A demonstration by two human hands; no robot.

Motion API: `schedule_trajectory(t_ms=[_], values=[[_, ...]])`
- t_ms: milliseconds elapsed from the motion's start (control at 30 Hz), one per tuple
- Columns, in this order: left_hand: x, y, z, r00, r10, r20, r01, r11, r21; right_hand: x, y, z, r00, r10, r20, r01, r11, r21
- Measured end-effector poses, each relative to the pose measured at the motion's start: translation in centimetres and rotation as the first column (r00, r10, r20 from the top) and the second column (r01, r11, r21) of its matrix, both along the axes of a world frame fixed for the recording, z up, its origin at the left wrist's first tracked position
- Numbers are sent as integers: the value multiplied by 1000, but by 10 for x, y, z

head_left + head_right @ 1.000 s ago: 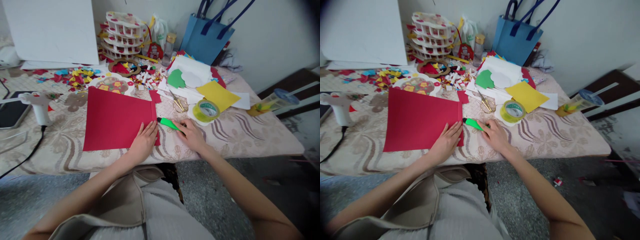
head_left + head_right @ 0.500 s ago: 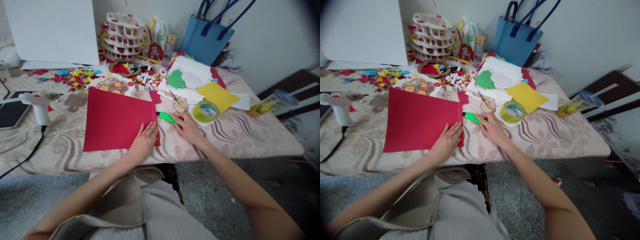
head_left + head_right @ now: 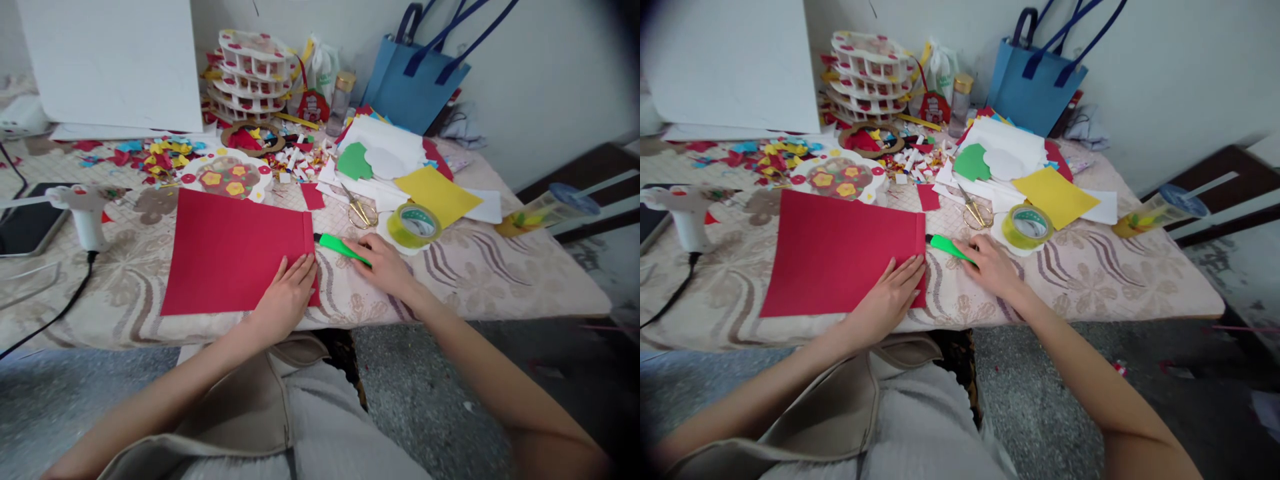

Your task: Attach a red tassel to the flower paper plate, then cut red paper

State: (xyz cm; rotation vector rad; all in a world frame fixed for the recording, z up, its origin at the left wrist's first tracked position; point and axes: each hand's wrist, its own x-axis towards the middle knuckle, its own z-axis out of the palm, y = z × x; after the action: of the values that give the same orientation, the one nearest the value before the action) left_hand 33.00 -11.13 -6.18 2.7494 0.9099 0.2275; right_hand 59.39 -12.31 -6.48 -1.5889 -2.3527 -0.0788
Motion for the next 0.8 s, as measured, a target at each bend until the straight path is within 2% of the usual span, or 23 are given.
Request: schedule_trajectory(t_ms=[100, 167, 267, 333, 433, 533, 667, 800], values=[[-3, -3, 8, 999, -20, 36, 20, 1000, -2, -1, -12, 0, 999, 40, -29, -40, 999, -29], [0, 5, 12, 998, 2, 66, 0, 1000, -23, -1, -17, -1, 997, 58, -48, -60, 998, -37], [7, 27, 17, 993, 70, 98, -65, 997, -48, 0, -18, -2, 996, 70, -53, -73, 996, -44], [11, 46, 18, 994, 59, 94, -56, 998, -38, 0, -17, -2, 996, 75, -48, -78, 996, -45], [15, 70, 19, 999, -12, -35, 11, 999, -43, 1, -16, -3, 995, 87, -44, -89, 995, -37], [16, 86, 22, 983, -72, -170, 54, 993, -109, 2, -15, -4, 995, 92, -38, -93, 995, -22], [18, 94, 26, 959, -82, -271, 22, 975, -220, 3, -15, -4, 992, 118, -41, -118, 993, -8], [19, 96, 28, 955, -80, -285, 6, 968, -251, 5, -18, -6, 990, 134, -44, -135, 991, -8]])
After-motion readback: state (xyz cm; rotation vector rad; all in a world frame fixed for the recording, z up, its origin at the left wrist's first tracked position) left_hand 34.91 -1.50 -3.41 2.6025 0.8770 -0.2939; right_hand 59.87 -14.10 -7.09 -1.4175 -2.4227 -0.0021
